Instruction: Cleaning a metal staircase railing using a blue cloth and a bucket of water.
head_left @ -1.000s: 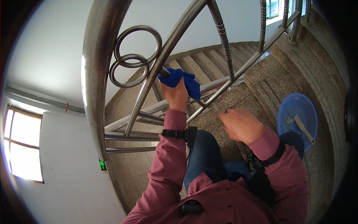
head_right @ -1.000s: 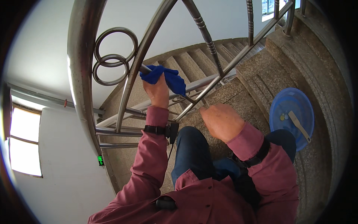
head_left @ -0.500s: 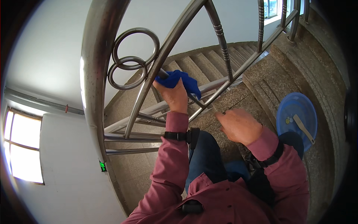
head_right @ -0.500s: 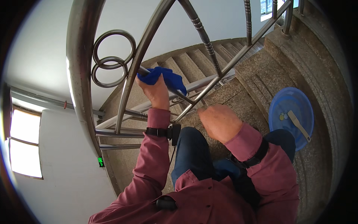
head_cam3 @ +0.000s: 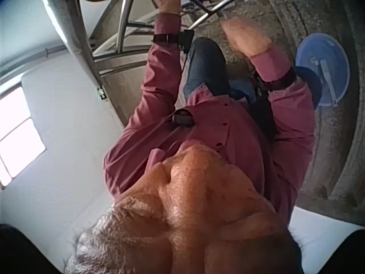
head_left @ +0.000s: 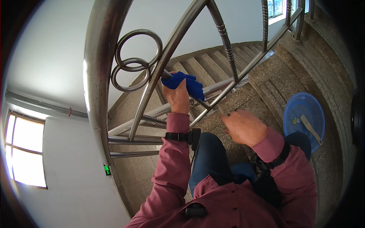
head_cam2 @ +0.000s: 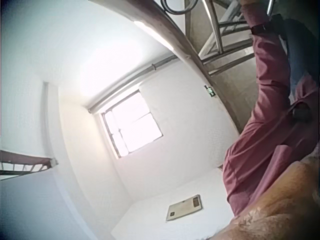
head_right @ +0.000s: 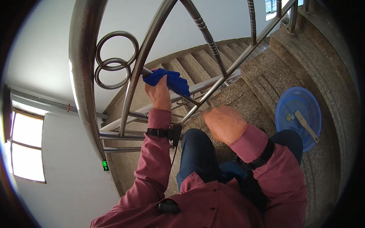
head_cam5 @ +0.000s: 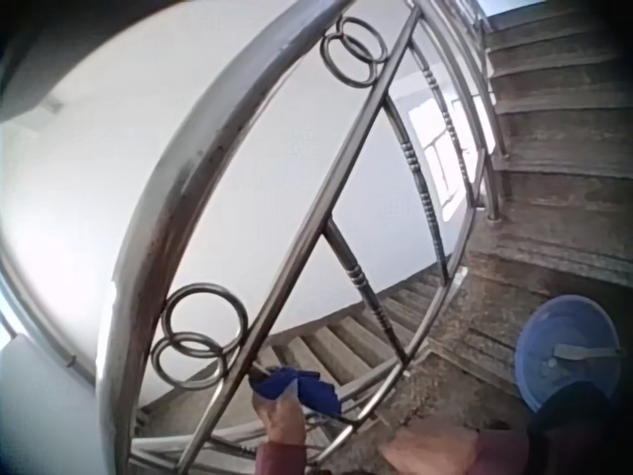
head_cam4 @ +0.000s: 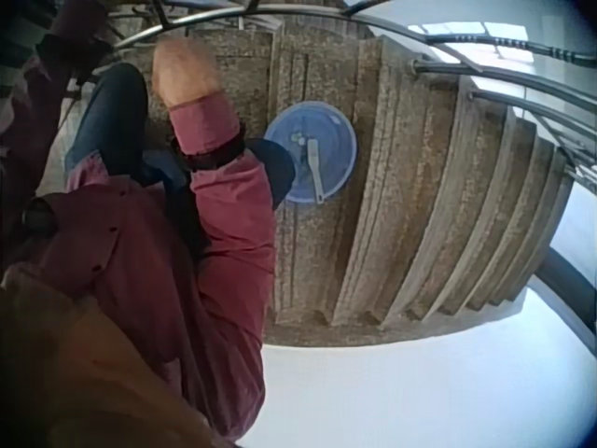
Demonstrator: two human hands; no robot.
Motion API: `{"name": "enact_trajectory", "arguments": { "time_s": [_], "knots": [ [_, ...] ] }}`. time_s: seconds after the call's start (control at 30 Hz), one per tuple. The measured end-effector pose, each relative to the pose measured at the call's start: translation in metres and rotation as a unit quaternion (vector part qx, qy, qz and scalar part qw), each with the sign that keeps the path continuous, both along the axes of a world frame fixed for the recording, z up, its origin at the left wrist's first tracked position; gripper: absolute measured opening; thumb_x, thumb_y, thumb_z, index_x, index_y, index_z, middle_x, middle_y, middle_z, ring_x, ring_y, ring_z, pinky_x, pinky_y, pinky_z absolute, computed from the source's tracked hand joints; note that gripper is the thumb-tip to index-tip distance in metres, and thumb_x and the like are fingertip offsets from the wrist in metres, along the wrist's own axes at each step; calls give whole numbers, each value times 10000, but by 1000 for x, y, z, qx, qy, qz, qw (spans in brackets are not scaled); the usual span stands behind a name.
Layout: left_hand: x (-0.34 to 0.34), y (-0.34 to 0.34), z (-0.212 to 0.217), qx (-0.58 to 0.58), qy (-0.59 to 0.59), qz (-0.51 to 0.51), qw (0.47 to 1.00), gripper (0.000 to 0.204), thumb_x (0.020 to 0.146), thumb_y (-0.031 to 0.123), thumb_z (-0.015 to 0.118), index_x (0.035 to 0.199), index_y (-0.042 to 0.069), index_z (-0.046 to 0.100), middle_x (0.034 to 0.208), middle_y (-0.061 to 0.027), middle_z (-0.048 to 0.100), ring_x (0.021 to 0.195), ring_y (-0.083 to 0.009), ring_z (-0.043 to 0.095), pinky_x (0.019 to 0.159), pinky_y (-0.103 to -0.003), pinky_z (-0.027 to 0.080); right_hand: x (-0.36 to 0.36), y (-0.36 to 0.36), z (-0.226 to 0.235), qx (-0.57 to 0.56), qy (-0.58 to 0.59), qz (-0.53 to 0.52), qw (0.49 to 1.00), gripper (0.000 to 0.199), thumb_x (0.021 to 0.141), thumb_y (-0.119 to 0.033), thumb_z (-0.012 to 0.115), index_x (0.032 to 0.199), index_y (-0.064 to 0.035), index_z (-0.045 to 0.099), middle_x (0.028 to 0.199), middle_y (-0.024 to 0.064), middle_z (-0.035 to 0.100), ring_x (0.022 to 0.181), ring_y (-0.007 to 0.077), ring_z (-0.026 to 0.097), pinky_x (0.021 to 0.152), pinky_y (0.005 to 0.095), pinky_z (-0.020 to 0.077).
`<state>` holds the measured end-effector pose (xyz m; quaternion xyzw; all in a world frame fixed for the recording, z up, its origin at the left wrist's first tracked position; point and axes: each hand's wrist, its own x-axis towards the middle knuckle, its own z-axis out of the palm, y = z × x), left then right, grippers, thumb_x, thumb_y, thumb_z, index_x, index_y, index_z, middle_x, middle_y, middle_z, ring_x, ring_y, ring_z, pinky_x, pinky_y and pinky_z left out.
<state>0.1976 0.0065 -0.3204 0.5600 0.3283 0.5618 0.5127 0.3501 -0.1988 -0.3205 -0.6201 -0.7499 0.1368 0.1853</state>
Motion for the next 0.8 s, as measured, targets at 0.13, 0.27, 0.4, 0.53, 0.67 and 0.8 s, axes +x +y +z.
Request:
{"name": "enact_trajectory", "arguments": {
  "time_s": [0.13, 0.27, 0.4, 0.53, 0.67, 0.8],
  "knots": [
    [-3, 5, -1, -8, -39, -21, 999, 304, 919, -107, 604, 1186, 35, 577, 925, -139, 729, 779, -253, 777, 722, -366, 648, -1, -1, 0, -1, 5, -1, 1000, 153, 897, -93, 692, 1025, -11, 712, 846, 213, 747, 848, 411, 767, 730, 526, 618],
    [-7, 11, -5, -30, -44, -23, 998, 345, 857, -111, 598, 1171, 31, 607, 933, -102, 714, 803, -234, 763, 731, -348, 626, -2, 0, -1, -2, 2, -5, 1000, 154, 893, -90, 694, 1023, -11, 711, 853, 209, 751, 854, 409, 769, 727, 526, 621],
    [-7, 10, -5, -18, -35, -7, 999, 343, 838, -86, 606, 1161, 28, 628, 941, -84, 702, 826, -220, 747, 745, -336, 611, -2, 0, -1, -8, -4, -2, 1000, 154, 882, -85, 700, 1017, -11, 710, 870, 214, 757, 863, 409, 772, 737, 524, 625],
    [-9, 8, -6, -21, -27, -19, 999, 367, 848, -83, 632, 1191, 46, 651, 1070, -54, 681, 964, -169, 674, 894, -321, 549, -2, 0, -2, -3, -2, -7, 1000, 151, 875, -80, 702, 1008, -10, 709, 875, 219, 758, 868, 412, 772, 744, 521, 626],
    [-7, 3, -6, -36, -31, -21, 999, 371, 856, -85, 631, 1203, 45, 651, 1081, -55, 680, 977, -171, 675, 903, -319, 550, 1, 1, -6, -14, 5, 1, 1000, 228, 887, -148, 751, 1059, -10, 691, 847, 226, 747, 857, 432, 761, 750, 537, 611],
    [-6, 4, -13, -17, -36, -22, 999, 368, 854, -102, 621, 1196, 34, 621, 1041, -81, 689, 904, -238, 732, 858, -355, 598, 0, 1, -8, -23, 1, 5, 1000, 320, 904, -218, 799, 1117, -13, 674, 834, 231, 738, 849, 445, 750, 757, 552, 596]
  ]
}}
